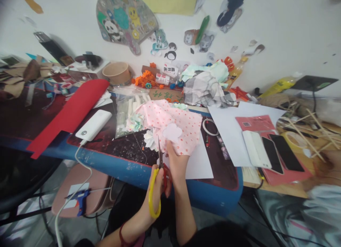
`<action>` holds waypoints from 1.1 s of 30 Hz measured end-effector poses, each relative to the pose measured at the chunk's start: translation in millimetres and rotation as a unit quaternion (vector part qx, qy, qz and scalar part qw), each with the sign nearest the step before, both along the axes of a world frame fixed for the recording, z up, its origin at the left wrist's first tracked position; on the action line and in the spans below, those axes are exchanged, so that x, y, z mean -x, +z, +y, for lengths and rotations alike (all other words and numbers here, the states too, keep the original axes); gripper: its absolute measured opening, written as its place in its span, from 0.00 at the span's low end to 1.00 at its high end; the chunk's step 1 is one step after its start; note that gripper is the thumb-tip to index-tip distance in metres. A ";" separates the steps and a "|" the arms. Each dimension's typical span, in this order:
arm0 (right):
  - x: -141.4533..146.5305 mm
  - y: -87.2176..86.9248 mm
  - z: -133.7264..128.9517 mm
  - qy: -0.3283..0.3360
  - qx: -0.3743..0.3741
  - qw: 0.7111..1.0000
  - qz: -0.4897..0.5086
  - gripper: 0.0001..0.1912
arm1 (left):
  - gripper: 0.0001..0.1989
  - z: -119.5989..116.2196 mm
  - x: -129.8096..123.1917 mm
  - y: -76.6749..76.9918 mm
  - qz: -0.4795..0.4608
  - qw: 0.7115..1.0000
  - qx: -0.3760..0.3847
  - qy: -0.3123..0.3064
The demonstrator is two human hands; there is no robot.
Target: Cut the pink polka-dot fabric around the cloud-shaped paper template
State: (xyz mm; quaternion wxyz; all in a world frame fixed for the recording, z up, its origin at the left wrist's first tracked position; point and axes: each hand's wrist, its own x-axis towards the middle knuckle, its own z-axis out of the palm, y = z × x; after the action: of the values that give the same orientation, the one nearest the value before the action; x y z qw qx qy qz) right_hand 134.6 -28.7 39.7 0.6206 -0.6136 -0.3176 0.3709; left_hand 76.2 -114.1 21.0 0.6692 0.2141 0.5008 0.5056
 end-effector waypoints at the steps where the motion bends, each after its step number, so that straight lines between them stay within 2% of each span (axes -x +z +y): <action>1: -0.3 1.2 -0.8 0.000 0.003 1.000 0.000 0.37 | 0.28 -0.5 0.4 -0.5 0.000 1.000 0.006 -0.001; 7: -2.1 5.0 0.6 -0.005 -0.016 1.000 -0.016 0.36 | 0.33 -3.7 -0.3 -11.3 -0.018 0.998 0.059 -0.012; 14: -2.8 -1.0 1.3 -0.009 -0.015 1.000 -0.006 0.38 | 0.19 -5.2 3.5 -10.5 -0.026 0.994 0.101 -0.022; 20: -2.3 -0.6 2.1 -0.018 -0.030 0.999 0.002 0.38 | 0.21 -2.7 5.9 -8.5 -0.029 0.993 0.112 -0.030; 25: -1.9 -3.6 2.3 -0.014 -0.023 1.000 0.012 0.39 | 0.16 -1.8 5.2 -9.1 -0.012 0.994 0.105 -0.029; 33: -0.3 -5.8 -0.8 -0.013 -0.015 0.999 0.025 0.38 | 0.34 -0.4 6.8 8.1 0.036 0.997 0.065 -0.032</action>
State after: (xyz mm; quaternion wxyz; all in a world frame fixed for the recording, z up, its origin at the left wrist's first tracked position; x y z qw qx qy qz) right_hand 134.9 -29.6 33.9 0.6426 -0.5988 -0.2993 0.3727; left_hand 69.4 -114.5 29.1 0.6792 0.2044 0.5492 0.4419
